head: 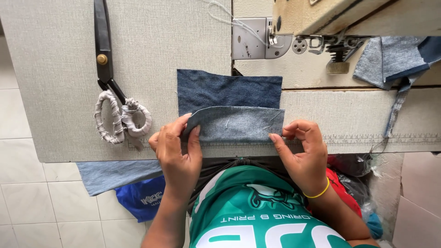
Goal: Trimming, folding, and preparing denim fabric components for sewing on an industrial machine.
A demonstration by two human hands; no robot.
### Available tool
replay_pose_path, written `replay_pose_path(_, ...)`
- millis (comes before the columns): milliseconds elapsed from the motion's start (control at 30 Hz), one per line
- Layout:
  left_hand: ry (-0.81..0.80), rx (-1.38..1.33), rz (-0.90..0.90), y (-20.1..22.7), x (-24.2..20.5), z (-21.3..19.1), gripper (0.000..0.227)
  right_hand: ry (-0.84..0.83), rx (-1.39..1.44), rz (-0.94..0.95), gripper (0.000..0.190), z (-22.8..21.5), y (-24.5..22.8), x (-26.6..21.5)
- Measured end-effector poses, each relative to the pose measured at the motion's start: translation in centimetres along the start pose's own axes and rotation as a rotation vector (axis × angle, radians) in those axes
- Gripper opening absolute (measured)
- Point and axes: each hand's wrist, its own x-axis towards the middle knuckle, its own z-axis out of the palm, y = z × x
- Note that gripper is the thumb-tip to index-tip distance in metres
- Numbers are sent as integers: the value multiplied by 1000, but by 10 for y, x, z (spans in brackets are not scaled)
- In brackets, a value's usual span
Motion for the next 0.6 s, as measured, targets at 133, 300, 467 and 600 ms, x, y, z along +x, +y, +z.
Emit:
replay_pose_path(133,-4,26,1,-1,-2,1,26,28,-5,-18,29,0,3,-1)
replay_pose_path(300,44,110,49,2,2,1,34,18,15,-64,29,-2,7,-3)
replay_pose_path(467,-275,154,282,52,32,1,32,-113,165,-73,41,-10,1,-12)
replay_pose_path(600,-658,33,355,48,35,20,61,-183,231,-110,47,-17,6,-7)
